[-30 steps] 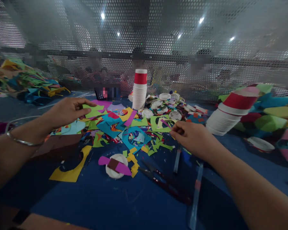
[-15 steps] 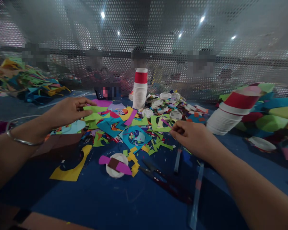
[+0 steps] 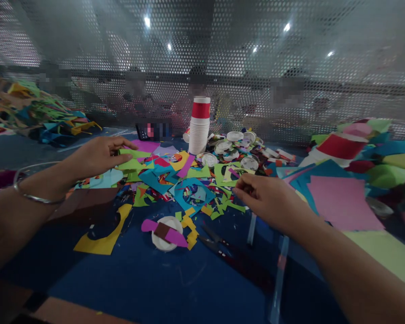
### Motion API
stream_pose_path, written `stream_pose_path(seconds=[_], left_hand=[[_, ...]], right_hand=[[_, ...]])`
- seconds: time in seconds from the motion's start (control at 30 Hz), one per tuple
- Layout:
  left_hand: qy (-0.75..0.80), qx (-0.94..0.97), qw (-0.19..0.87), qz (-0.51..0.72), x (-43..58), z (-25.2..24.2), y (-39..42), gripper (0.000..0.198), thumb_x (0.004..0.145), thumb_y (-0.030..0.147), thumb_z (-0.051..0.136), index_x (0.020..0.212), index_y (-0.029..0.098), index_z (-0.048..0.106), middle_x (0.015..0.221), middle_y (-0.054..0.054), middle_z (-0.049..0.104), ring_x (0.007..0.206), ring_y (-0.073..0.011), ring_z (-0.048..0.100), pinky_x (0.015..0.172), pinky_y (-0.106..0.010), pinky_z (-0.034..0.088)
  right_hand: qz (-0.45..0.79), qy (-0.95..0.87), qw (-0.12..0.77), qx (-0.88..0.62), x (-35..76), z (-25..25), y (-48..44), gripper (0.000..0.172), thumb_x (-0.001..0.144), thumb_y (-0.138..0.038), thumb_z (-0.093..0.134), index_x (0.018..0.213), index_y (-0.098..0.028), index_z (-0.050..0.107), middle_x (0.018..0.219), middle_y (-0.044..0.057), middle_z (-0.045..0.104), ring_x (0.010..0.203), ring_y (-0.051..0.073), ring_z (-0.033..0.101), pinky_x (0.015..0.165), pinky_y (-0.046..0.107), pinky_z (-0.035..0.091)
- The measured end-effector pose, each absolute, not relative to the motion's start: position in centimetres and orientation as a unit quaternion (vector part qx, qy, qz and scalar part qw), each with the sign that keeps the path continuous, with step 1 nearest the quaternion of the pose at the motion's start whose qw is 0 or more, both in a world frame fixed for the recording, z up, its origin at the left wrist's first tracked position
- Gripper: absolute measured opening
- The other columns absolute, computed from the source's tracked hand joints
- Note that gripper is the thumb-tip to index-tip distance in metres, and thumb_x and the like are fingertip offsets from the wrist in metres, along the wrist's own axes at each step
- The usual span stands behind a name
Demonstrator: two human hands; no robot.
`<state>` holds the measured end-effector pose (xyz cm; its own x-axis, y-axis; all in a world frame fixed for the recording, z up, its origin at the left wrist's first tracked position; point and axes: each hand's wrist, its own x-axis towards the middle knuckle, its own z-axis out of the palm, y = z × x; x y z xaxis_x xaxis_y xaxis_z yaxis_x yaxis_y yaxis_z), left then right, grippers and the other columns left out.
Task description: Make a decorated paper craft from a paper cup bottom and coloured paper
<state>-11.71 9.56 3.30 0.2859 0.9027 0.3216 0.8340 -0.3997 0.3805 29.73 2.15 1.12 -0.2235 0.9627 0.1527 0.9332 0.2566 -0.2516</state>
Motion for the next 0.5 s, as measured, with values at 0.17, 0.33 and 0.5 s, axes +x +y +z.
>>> stream_pose_path(seconds=[0.17, 0.33, 0.5], left_hand=[[0.542, 0.804, 0.071, 0.235, -11.8, 3.1, 9.8, 0.04, 0.083, 0.043, 0.06, 0.117, 0.023, 0.066, 0.064, 0.002, 0.056, 0.057, -0.0149, 0.05, 0.054, -0.026, 0.032], [0.543, 0.805, 0.073, 0.227, -11.9, 3.2, 9.9, 0.041, 0.083, 0.044, 0.059, 0.118, 0.023, 0.065, 0.066, 0.001, 0.06, 0.058, -0.0152, 0.053, 0.053, -0.027, 0.032], [0.543, 0.806, 0.055, 0.229, -11.8, 3.4, 9.6, 0.039, 0.083, 0.043, 0.059, 0.116, 0.023, 0.067, 0.071, 0.0, 0.063, 0.06, -0.0152, 0.055, 0.056, -0.026, 0.035]], right_hand=[[0.044, -0.783, 0.128, -0.607, 29.7, 1.2, 2.1, 0.025, 0.092, -0.049, 0.052, 0.091, -0.026, 0.061, 0.074, 0.0, 0.07, 0.064, 0.019, 0.064, 0.057, 0.03, 0.042], [-0.003, -0.773, 0.118, -0.624, 30.5, 2.0, 2.2, 0.028, 0.093, -0.05, 0.048, 0.091, -0.025, 0.061, 0.074, 0.002, 0.07, 0.065, 0.019, 0.064, 0.059, 0.031, 0.043], [-0.118, -0.722, 0.095, -0.676, 33.7, 2.9, 3.2, 0.026, 0.087, -0.047, 0.052, 0.095, -0.025, 0.062, 0.086, 0.008, 0.072, 0.072, 0.027, 0.064, 0.061, 0.036, 0.041]])
